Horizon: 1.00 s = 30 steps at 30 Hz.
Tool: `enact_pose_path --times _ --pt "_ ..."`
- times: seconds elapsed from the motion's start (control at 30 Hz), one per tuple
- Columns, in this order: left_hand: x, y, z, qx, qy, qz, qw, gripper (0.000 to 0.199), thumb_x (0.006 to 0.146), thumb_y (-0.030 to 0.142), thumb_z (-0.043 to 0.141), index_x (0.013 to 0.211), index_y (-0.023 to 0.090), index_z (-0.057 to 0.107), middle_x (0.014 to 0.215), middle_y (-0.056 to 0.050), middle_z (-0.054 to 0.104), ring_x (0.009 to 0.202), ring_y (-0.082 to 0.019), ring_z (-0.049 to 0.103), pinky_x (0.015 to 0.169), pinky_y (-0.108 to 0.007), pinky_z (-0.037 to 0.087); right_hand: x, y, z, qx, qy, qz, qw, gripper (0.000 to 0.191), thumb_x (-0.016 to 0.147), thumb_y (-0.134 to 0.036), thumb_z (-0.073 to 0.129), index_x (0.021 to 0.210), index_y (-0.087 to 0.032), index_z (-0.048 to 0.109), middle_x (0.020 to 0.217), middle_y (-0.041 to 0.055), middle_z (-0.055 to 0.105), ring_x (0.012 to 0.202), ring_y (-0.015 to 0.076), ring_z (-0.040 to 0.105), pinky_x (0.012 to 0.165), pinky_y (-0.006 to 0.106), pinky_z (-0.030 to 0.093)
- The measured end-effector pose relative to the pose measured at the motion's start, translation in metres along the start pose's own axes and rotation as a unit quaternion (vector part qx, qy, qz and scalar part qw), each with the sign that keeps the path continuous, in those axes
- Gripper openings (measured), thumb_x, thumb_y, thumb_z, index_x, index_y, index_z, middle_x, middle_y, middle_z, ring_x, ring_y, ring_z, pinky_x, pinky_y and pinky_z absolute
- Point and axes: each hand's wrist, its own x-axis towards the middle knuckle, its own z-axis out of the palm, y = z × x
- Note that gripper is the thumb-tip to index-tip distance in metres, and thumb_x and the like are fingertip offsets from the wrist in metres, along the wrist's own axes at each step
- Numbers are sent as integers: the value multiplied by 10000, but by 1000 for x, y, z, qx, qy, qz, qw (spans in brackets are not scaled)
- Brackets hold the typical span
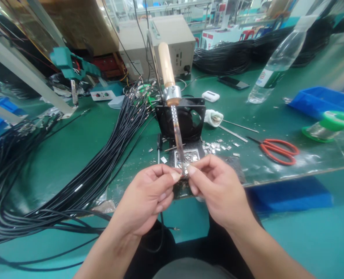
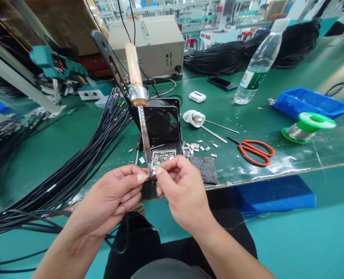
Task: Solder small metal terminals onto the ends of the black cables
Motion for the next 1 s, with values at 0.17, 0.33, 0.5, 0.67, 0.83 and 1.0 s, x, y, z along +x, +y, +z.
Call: enact_pose_path --times 0.17,0.33,0.5,0.67,0.83,1.0 --pt "0 1 -2 3 -2 -2 1000 292 698 261 905 730 126 648 464 87 404 363 7 263 336 -94 235 -1 0 0 11 -3 1 1000 230 929 -321 739 832 -168 598 545 -34 598 459 51 499 440 157 369" --pt "1 1 -2 3 -8 -5 1000 295 696 265 905 722 128 646 464 88 398 363 8 259 333 -91 233 -1 1 1 13 1 3 1000 232 928 -320 741 831 -166 597 542 -33 597 459 52 501 446 158 384" --pt "1 0 -2 -1 -7 -9 1000 293 700 270 909 722 128 653 465 87 392 366 6 259 334 -92 228 -1 1 1 6 6 1 1000 245 919 -347 743 829 -175 593 538 -36 585 453 60 493 435 169 377" --pt "2 0 -2 -2 -7 -8 1000 291 705 276 912 730 128 663 464 88 389 363 6 256 333 -95 224 -4 1 2 1 11 -1 1000 224 917 -323 740 824 -178 597 535 -35 582 457 63 500 441 171 382" --pt "1 -1 -2 -4 -6 -5 1000 313 710 284 922 732 126 653 467 89 389 370 8 255 337 -95 235 -4 2 2 9 16 -11 1000 199 926 -291 739 832 -174 609 548 -30 602 469 56 514 453 162 384" --pt "0 -5 -1 -15 7 1 1000 334 729 299 927 742 128 640 479 99 365 385 9 239 338 -95 247 -8 3 -4 -32 37 -20 999 201 932 -329 760 839 -178 665 552 -18 621 493 75 560 471 171 425"
